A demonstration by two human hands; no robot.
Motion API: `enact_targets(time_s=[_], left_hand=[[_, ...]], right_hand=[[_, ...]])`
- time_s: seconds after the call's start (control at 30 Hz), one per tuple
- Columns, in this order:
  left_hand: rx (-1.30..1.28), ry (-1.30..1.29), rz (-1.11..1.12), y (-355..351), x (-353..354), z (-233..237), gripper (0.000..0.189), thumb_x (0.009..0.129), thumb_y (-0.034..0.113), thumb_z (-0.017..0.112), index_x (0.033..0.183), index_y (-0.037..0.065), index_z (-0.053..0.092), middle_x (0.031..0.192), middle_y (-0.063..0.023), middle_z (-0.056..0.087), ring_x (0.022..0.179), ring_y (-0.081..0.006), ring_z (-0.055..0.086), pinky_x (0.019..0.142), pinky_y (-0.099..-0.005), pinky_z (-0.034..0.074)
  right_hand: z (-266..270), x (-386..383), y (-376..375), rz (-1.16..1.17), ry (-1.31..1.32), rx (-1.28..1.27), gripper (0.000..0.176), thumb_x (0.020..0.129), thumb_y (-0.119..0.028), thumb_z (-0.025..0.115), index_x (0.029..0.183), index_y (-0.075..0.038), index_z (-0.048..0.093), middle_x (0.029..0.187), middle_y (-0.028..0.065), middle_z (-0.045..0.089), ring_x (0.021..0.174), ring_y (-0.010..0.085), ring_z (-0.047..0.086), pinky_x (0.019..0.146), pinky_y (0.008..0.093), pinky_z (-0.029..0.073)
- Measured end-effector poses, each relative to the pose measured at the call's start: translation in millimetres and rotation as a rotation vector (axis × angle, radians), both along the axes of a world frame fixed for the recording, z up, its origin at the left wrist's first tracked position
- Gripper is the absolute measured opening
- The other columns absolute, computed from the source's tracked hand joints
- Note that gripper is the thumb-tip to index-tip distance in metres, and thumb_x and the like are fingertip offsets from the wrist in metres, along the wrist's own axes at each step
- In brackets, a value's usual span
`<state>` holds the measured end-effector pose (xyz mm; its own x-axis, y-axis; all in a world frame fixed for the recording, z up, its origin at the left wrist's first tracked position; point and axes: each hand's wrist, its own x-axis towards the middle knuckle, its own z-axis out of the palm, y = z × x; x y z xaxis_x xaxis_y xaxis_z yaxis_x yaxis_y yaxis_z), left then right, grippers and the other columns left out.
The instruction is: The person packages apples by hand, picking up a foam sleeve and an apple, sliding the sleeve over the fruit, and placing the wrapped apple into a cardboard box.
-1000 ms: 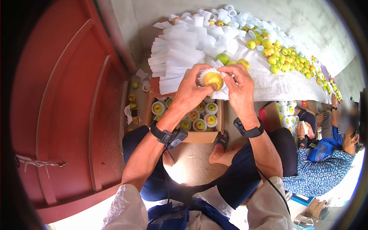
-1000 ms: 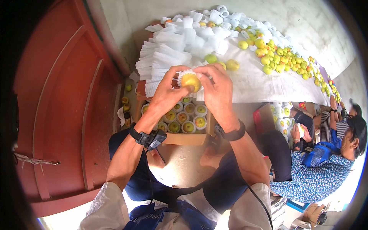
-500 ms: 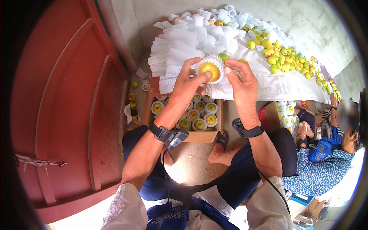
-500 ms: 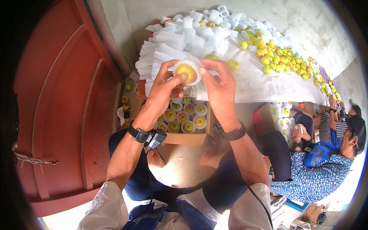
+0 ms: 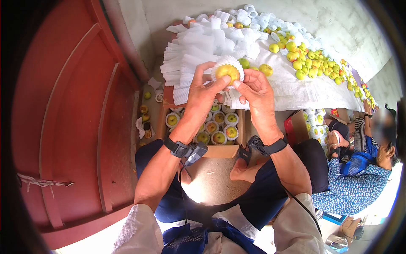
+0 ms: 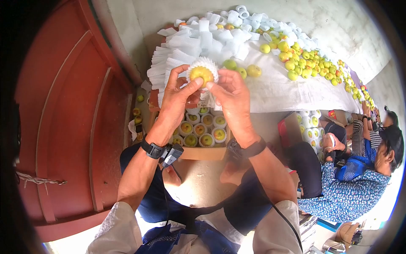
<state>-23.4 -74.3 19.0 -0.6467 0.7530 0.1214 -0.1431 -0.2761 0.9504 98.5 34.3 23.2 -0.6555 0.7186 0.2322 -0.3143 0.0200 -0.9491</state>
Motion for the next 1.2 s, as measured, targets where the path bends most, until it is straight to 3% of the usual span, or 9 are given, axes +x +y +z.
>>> enact_targets(time_s=[0.17,0.23,0.47,0.97,1.0,1.07,1.2], left_hand=[[-0.022,0.061,0.049,1.0,-0.7,2.1,0.055,0.092,0.023,0.078,0.137,0.011,0.050,0.105,-0.0066,0.061,0.079,-0.0112,0.066,0.054,-0.0238,0.047],[-0.020,0.059,0.054,4.4,-1.9,1.0,0.054,0.091,0.022,0.079,0.136,0.011,0.050,0.105,-0.0067,0.060,0.079,-0.0112,0.066,0.054,-0.0238,0.048],[-0.049,0.164,0.068,0.4,-4.3,1.1,0.053,0.088,0.018,0.082,0.131,0.010,0.052,0.104,-0.0064,0.059,0.077,-0.0107,0.067,0.054,-0.0241,0.050],[-0.083,0.270,0.126,-7.2,-1.7,3.5,0.048,0.088,0.010,0.080,0.126,0.011,0.051,0.105,-0.0049,0.058,0.081,-0.0151,0.071,0.061,-0.0290,0.063],[-0.084,0.272,0.125,-7.2,-1.3,3.0,0.048,0.088,0.010,0.080,0.126,0.011,0.051,0.105,-0.0049,0.058,0.081,-0.0151,0.071,0.061,-0.0290,0.063],[-0.003,0.172,0.143,-6.9,-0.8,2.7,0.050,0.082,0.009,0.084,0.124,0.009,0.055,0.102,-0.0033,0.055,0.072,-0.0070,0.061,0.057,-0.0227,0.048],[-0.015,0.142,0.102,-11.6,-2.1,8.3,0.049,0.084,0.007,0.081,0.125,0.010,0.054,0.105,-0.0037,0.055,0.072,-0.0069,0.061,0.056,-0.0218,0.047]], right_hand=[[0.8,-1.0,0.9,0.000,-0.009,-0.032,0.033,0.091,-0.002,0.074,0.121,-0.004,0.060,0.101,0.0035,0.067,0.082,0.0056,0.058,0.058,0.0204,0.041],[1.5,-1.5,4.0,-0.001,-0.037,-0.013,0.040,0.088,-0.008,0.078,0.123,-0.002,0.058,0.100,0.0037,0.061,0.078,0.0064,0.056,0.058,0.0206,0.042],[3.5,-2.3,3.1,0.024,-0.046,-0.055,0.049,0.089,-0.017,0.079,0.128,-0.001,0.055,0.106,0.0054,0.059,0.083,0.0080,0.057,0.058,0.0216,0.043],[0.2,-0.8,1.8,0.135,0.014,-0.101,0.034,0.094,-0.015,0.072,0.122,-0.003,0.055,0.106,0.0054,0.062,0.085,0.0082,0.057,0.060,0.0236,0.045],[-0.4,-1.7,1.1,0.115,0.015,-0.082,0.034,0.094,-0.013,0.073,0.121,-0.003,0.055,0.104,0.0052,0.063,0.082,0.0078,0.057,0.059,0.0231,0.045],[-2.2,-3.4,0.8,0.093,0.018,-0.062,0.035,0.093,-0.012,0.073,0.121,-0.003,0.054,0.102,0.0050,0.063,0.079,0.0073,0.057,0.058,0.0226,0.045],[-3.8,-5.1,-1.0,0.067,0.057,0.020,0.037,0.091,-0.008,0.075,0.121,-0.002,0.053,0.096,0.0039,0.064,0.068,0.0057,0.054,0.055,0.0209,0.043]])
